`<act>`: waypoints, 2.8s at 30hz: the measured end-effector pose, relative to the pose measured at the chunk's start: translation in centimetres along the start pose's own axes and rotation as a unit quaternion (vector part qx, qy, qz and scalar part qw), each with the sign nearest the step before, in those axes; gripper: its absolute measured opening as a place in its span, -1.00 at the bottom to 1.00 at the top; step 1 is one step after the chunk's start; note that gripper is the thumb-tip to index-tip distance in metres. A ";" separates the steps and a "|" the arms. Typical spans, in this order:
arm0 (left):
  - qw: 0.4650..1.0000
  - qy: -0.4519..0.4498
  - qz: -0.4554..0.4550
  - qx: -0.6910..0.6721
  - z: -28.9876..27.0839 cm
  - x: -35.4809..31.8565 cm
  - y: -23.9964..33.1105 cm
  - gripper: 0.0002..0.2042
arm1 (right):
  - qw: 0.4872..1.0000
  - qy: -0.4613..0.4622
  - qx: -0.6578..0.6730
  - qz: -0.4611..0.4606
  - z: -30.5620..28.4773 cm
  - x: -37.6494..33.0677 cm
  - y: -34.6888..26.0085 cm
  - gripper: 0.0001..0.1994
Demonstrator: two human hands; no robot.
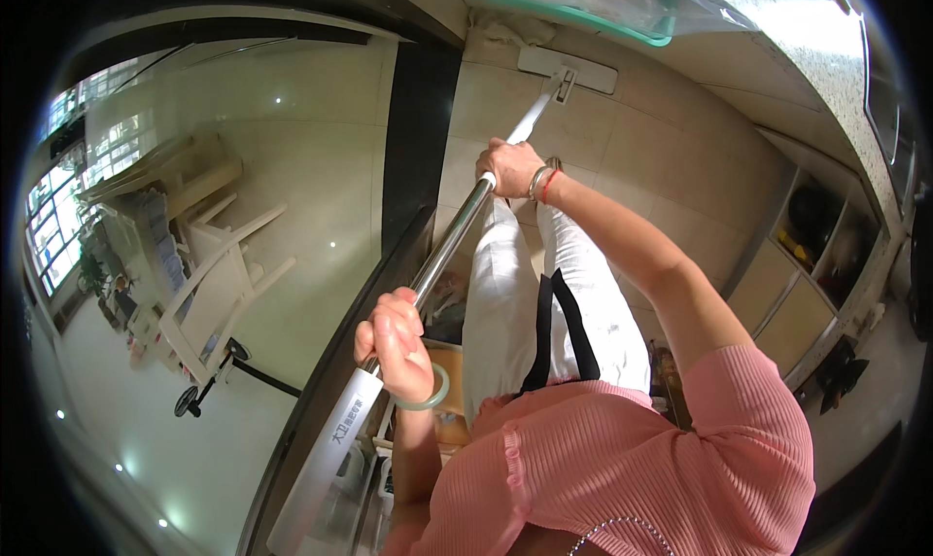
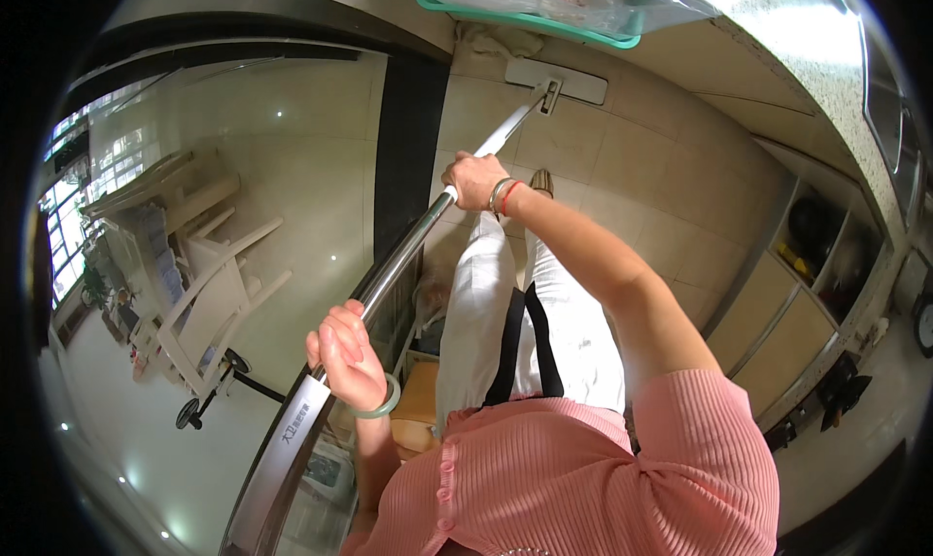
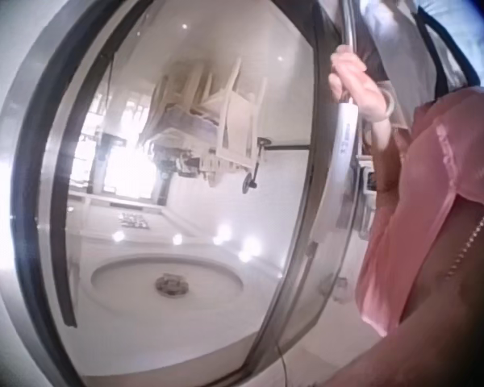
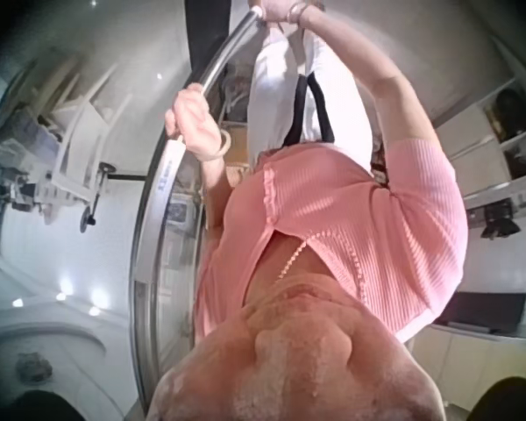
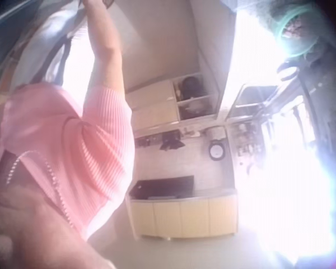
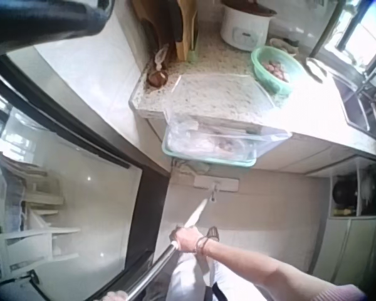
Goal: The person mops the tiled floor in a kitchen and dining area using a flat mop. They move the mop back and forth across the floor, navigating around furniture and kitchen cabinets. The person briefly pauses to pick up a plastic bag from the floor before resuming the mopping task.
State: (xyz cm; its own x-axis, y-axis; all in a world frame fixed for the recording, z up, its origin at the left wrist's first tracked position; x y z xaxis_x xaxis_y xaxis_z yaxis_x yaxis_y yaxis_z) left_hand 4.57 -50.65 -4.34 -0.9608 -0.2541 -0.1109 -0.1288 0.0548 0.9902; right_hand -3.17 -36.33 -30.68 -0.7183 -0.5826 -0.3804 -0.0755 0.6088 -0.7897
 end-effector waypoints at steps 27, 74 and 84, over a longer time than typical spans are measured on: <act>0.973 -0.212 0.089 0.016 6.6 -3.5 9.1 -0.85 | 0.968 0.162 0.173 0.078 -1.8 -14.3 -2.2 -0.91; 0.682 -0.723 0.095 0.058 11.1 11.2 -8.3 -0.77 | 0.765 0.537 0.116 0.336 6.6 -9.4 10.4 -0.92; 0.749 -0.614 0.073 0.239 -2.3 22.5 -2.7 -0.73 | 0.775 0.552 0.083 0.296 5.5 5.5 -2.1 -0.92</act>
State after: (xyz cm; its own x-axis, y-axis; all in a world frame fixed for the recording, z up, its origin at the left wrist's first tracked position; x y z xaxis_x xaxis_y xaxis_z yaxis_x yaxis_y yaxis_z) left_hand -16.10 -58.71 -9.30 -0.4370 0.8514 -0.2902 0.2084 0.4097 0.8881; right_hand -3.17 -43.70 -33.75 -0.7534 0.6449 -0.1283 0.5178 0.4616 -0.7203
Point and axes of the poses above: each hand's wrist, its own x-axis towards the middle knuckle, its own z-axis out of the palm, y = z × x, the point moved 8 cm from there along x, towards the middle knuckle, and after that the axes turned 10 degrees about x, right-handed, at the moved point
